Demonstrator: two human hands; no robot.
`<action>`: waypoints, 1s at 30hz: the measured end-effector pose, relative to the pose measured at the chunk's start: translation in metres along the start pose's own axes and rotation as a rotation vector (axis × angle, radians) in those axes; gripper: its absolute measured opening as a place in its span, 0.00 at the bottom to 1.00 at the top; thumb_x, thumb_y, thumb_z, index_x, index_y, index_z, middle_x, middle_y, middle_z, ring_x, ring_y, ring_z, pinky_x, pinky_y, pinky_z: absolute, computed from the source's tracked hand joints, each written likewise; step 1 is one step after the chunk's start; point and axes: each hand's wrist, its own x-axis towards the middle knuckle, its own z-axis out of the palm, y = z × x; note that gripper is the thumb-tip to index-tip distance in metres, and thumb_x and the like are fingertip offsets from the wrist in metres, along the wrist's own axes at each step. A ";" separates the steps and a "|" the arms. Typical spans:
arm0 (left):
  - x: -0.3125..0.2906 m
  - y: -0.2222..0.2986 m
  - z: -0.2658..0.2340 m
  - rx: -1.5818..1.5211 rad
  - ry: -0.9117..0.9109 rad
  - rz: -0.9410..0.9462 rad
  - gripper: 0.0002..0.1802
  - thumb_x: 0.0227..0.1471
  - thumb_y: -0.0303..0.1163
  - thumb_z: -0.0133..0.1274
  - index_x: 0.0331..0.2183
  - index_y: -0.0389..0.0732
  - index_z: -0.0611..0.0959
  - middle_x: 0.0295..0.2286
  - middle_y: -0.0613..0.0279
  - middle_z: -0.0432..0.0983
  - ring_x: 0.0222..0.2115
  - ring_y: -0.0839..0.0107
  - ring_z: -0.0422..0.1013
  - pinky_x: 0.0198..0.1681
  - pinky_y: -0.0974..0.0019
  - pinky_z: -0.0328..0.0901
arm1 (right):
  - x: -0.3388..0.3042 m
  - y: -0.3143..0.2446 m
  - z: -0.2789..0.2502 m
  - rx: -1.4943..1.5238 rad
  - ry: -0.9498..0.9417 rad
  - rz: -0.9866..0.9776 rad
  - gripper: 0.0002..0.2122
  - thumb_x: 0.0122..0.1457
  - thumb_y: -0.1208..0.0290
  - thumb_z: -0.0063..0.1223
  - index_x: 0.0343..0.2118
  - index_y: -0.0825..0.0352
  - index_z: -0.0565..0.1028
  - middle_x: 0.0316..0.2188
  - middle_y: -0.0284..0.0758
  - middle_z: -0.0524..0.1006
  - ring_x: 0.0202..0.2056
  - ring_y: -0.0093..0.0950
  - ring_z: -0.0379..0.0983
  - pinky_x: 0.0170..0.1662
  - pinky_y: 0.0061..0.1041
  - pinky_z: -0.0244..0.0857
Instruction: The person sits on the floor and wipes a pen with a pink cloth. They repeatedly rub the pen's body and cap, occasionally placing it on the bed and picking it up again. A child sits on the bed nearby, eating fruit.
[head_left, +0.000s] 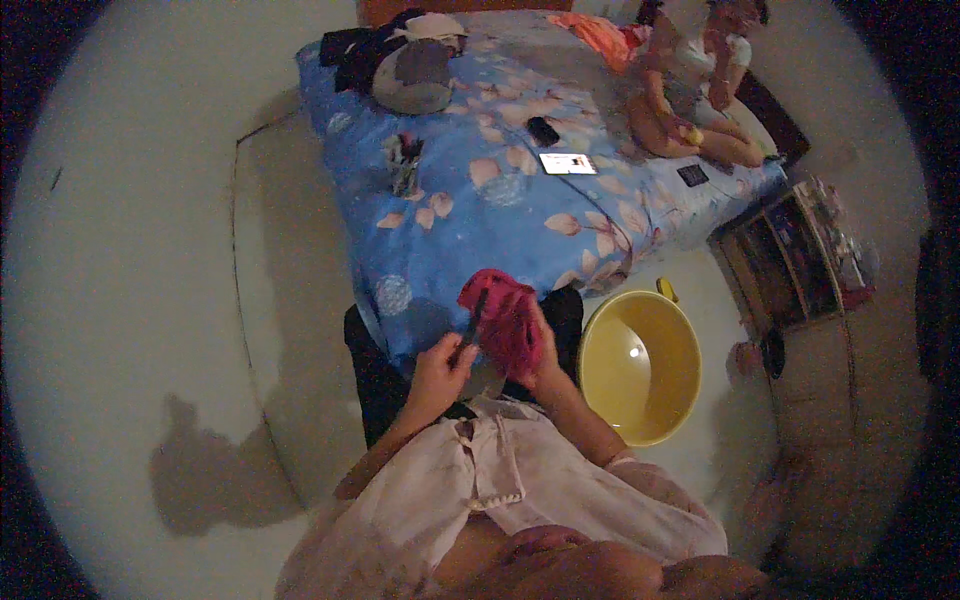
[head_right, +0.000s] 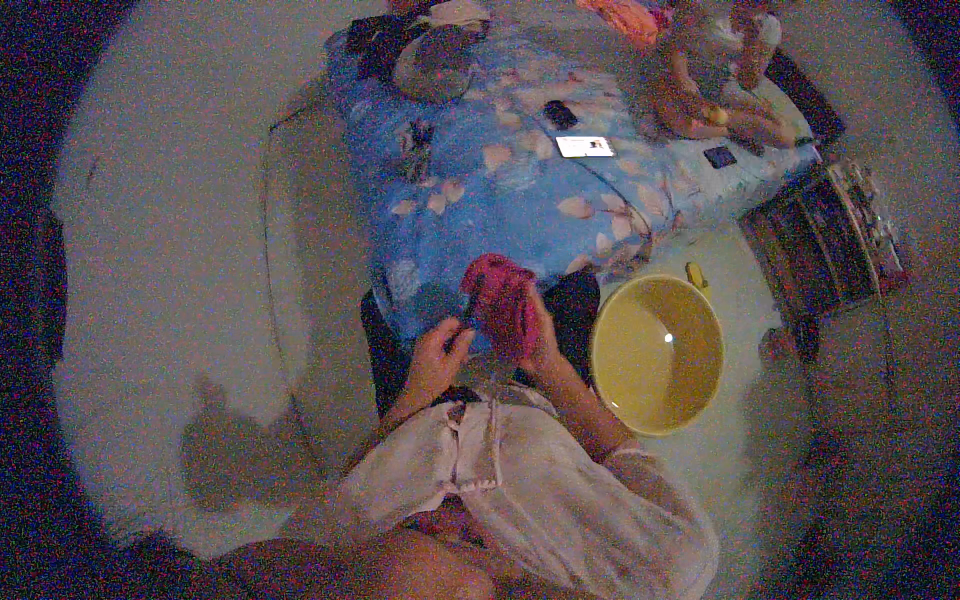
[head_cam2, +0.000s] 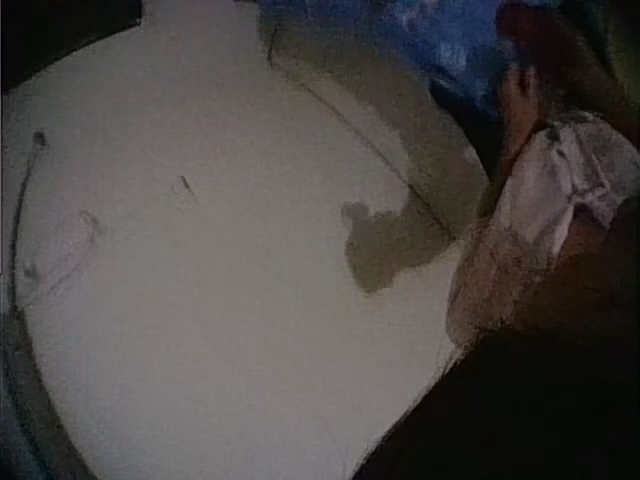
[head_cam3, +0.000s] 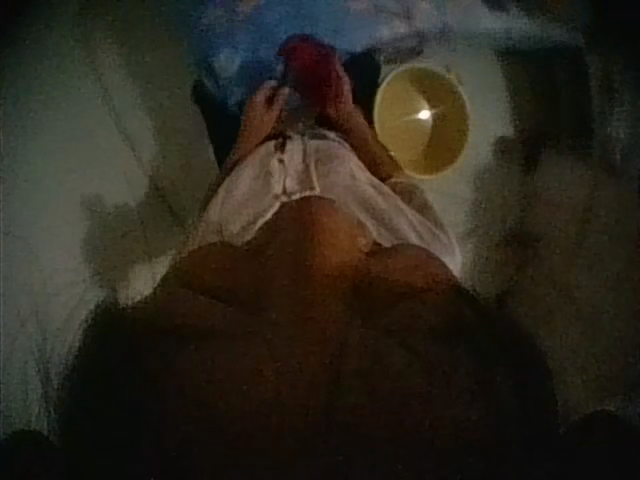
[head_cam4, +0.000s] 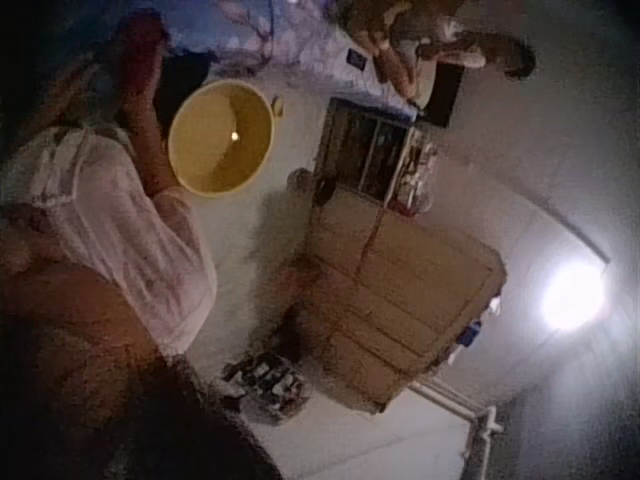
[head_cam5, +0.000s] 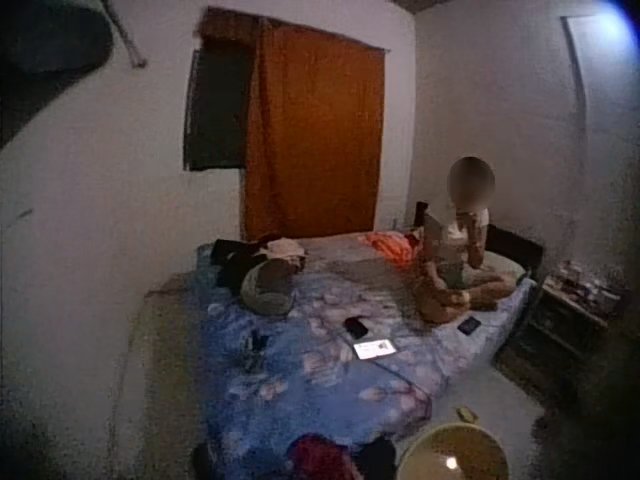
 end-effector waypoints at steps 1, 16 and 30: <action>0.004 0.000 0.003 -0.003 0.011 -0.009 0.14 0.53 0.37 0.49 0.34 0.35 0.73 0.17 0.56 0.72 0.16 0.68 0.69 0.20 0.64 0.63 | -0.005 0.019 0.008 -0.237 0.074 -0.035 0.21 0.60 0.56 0.45 0.53 0.60 0.64 0.41 0.34 0.73 0.41 0.29 0.70 0.46 0.26 0.65; 0.001 -0.007 0.008 -0.128 -0.374 -0.093 0.14 0.57 0.39 0.44 0.32 0.38 0.77 0.21 0.56 0.74 0.20 0.65 0.70 0.23 0.62 0.65 | 0.014 -0.010 -0.013 -0.091 0.079 -0.121 0.21 0.60 0.48 0.38 0.46 0.61 0.68 0.41 0.35 0.73 0.42 0.32 0.70 0.45 0.35 0.65; -0.003 -0.018 0.030 -0.970 -0.654 -0.502 0.19 0.61 0.42 0.37 0.22 0.42 0.66 0.14 0.68 0.60 0.14 0.77 0.59 0.15 0.72 0.51 | -0.004 0.012 -0.021 -0.333 0.164 -0.118 0.18 0.58 0.57 0.49 0.44 0.65 0.69 0.37 0.36 0.75 0.38 0.30 0.73 0.41 0.31 0.69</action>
